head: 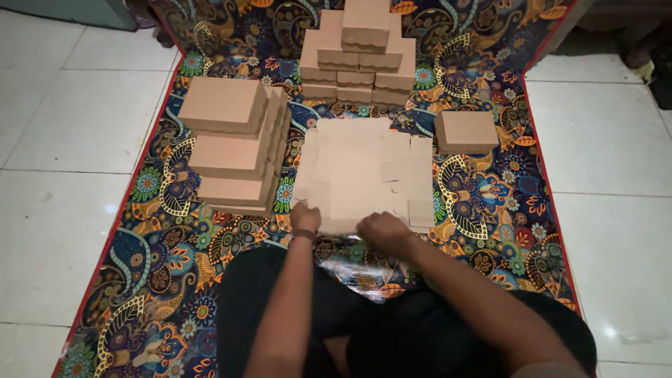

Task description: Folding flat cardboard templates into boxes and stacking them on the floor.

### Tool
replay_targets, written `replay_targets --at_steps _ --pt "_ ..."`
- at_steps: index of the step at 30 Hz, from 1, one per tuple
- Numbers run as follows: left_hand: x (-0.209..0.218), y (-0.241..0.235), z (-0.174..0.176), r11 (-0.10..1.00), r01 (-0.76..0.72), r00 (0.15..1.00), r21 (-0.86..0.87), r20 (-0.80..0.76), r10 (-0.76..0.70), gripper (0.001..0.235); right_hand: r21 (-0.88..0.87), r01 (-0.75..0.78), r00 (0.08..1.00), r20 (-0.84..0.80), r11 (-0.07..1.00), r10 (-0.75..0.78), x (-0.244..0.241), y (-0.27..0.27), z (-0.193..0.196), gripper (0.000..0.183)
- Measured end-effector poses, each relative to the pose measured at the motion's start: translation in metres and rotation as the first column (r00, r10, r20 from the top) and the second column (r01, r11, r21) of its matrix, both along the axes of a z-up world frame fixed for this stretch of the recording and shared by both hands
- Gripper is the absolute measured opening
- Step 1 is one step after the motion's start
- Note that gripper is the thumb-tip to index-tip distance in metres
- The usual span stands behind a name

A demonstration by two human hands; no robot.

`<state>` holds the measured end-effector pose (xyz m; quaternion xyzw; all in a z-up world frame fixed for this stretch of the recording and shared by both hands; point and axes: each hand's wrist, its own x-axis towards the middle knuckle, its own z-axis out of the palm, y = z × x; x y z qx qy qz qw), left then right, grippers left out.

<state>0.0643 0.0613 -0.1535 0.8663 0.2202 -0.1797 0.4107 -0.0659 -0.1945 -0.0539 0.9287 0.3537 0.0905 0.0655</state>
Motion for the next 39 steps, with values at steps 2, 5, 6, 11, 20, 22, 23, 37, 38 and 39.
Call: replay_targets --at_steps 2,5,6,11,20,22,23,37,38,39 --pt "-0.010 -0.003 0.024 0.995 -0.045 0.993 -0.093 0.104 0.055 0.056 0.031 0.004 1.000 0.025 1.000 -0.004 0.005 -0.001 0.038 0.019" --pt "-0.028 -0.015 0.056 0.895 -0.178 0.971 -0.409 0.075 0.227 0.052 0.089 0.045 0.994 0.094 0.995 -0.054 0.011 -0.009 0.078 0.022" --pt "-0.033 -0.020 0.067 0.751 -0.286 0.950 -0.595 -0.076 0.302 0.053 0.114 0.081 0.986 0.135 0.990 -0.096 0.015 -0.012 0.090 0.019" --pt "-0.054 -0.032 0.135 0.493 -0.329 0.944 -0.805 -0.271 0.188 0.057 0.055 0.224 0.974 -0.027 0.973 -0.223 0.015 -0.016 0.074 0.032" --pt "-0.053 -0.036 0.100 0.603 -0.269 0.962 -0.751 -0.245 0.125 0.052 0.440 0.399 0.913 -0.274 0.805 -0.303 -0.009 0.025 0.093 0.025" --pt "-0.051 -0.037 0.096 0.616 -0.262 0.964 -0.743 -0.238 0.122 0.051 0.475 0.558 0.821 -0.432 0.680 -0.372 -0.011 0.028 0.111 0.031" --pt "-0.051 -0.038 0.095 0.638 -0.243 0.966 -0.730 -0.243 0.089 0.052 0.437 0.670 0.739 -0.471 0.600 -0.482 -0.007 0.025 0.102 0.029" --pt "-0.056 -0.042 0.110 0.620 -0.295 0.953 -0.727 -0.267 0.141 0.059 0.260 0.759 0.463 -0.860 0.596 -0.214 0.002 0.012 0.086 0.028" --pt "-0.057 -0.042 0.111 0.624 -0.281 0.958 -0.729 -0.255 0.134 0.058 0.267 0.789 0.459 -0.855 0.553 -0.242 0.002 0.013 0.094 0.024" --pt "-0.056 -0.041 0.111 0.627 -0.268 0.962 -0.732 -0.242 0.128 0.057 0.274 0.816 0.454 -0.849 0.509 -0.270 0.002 0.013 0.101 0.022"
